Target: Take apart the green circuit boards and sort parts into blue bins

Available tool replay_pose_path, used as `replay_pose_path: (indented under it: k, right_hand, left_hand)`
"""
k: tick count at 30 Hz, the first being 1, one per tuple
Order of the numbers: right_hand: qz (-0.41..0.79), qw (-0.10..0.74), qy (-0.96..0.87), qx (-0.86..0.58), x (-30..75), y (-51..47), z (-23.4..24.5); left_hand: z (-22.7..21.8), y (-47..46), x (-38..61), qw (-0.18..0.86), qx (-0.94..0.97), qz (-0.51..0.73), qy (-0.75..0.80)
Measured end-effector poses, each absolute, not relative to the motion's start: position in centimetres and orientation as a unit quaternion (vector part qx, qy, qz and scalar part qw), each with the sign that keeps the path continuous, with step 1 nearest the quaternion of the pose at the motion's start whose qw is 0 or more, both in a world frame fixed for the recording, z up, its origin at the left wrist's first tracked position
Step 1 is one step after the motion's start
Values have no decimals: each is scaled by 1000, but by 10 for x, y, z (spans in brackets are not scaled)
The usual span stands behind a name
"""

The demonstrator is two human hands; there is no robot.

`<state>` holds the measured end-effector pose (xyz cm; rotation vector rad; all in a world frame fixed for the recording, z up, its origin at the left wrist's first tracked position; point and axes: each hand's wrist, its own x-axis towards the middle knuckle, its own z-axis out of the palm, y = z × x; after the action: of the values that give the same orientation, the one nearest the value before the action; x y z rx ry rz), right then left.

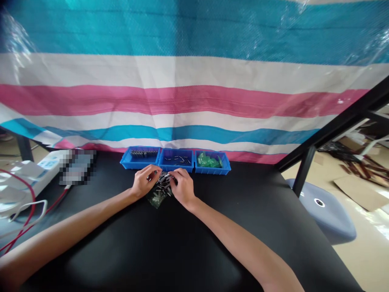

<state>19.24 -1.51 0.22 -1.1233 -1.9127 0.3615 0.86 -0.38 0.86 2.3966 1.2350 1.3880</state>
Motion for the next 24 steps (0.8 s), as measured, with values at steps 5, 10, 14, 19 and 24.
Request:
replay_pose_path:
  k: [5, 10, 14, 19, 24]
  right_hand:
    - [123, 389, -798, -444, 191, -14, 0]
    - [112, 356, -809, -454, 189, -14, -1]
    - [102, 355, -810, -456, 190, -13, -2]
    - [110, 355, -804, -464, 191, -14, -2]
    - [119, 377, -786, -475, 191, -14, -3]
  left_hand:
    - [6, -1, 10, 64, 787, 424, 444]
    - [5, 0, 10, 72, 790, 412, 449]
    - [5, 0, 10, 71, 794, 414, 441]
    - [5, 0, 10, 74, 797, 414, 433]
    - [5, 0, 10, 73, 802, 411, 427]
